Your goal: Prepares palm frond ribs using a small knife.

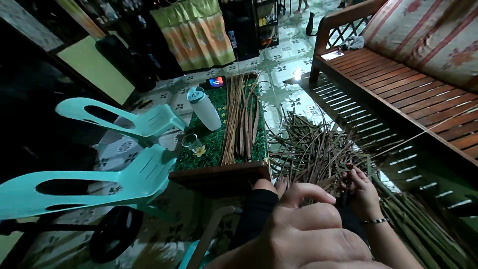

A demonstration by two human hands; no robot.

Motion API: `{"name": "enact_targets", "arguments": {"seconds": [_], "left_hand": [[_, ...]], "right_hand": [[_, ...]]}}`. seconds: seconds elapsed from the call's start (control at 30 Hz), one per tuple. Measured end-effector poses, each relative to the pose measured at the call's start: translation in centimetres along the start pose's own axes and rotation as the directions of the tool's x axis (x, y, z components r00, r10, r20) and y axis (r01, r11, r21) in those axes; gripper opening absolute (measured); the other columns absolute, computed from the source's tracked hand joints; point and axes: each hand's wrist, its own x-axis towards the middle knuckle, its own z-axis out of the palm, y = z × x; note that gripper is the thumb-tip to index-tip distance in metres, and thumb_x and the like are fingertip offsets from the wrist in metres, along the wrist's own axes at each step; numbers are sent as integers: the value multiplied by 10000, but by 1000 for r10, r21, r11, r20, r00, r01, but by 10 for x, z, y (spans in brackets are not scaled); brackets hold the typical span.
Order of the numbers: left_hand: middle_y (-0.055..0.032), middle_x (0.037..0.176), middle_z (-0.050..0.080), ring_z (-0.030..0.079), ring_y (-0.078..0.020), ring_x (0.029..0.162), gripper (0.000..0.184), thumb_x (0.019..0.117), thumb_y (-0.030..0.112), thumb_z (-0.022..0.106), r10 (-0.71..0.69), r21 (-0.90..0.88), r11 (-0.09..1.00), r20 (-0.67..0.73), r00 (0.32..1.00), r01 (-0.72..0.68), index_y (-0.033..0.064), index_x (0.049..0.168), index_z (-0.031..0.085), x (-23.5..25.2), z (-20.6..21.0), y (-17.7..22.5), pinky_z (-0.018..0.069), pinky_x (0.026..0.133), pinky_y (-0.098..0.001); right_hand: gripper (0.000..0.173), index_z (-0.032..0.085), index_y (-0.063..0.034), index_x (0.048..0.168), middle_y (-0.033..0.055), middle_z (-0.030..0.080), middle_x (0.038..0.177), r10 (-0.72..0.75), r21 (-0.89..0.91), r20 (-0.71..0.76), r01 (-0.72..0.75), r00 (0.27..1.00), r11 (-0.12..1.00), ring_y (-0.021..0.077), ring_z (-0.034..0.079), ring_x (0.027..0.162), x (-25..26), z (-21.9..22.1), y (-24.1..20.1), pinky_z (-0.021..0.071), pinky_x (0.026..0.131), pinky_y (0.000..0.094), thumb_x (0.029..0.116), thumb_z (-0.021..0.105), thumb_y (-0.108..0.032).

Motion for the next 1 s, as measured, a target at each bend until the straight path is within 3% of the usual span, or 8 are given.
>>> {"name": "enact_targets", "arguments": {"seconds": [0.4, 1.0], "left_hand": [[-58, 789, 654, 599, -186, 763, 176, 979, 253, 642, 11, 28, 1000, -18, 1000, -10, 78, 961, 648, -2, -9, 3, 465, 976, -382], [-57, 807, 661, 605, -181, 782, 179, 935, 242, 706, 31, 21, 999, -52, 998, -30, 74, 969, 654, -1, -6, -2, 466, 977, -379]], "right_hand": [[266, 514, -85, 1323, -28, 611, 785, 37, -24, -20, -37, 999, 999, 47, 580, 556, 0, 1, -3, 506, 477, 189, 1118, 368, -172], [277, 516, -84, 1332, -41, 621, 796, 25, -47, -5, -25, 1000, 999, 41, 583, 567, 0, -1, -1, 511, 498, 183, 1118, 363, -169]]}}
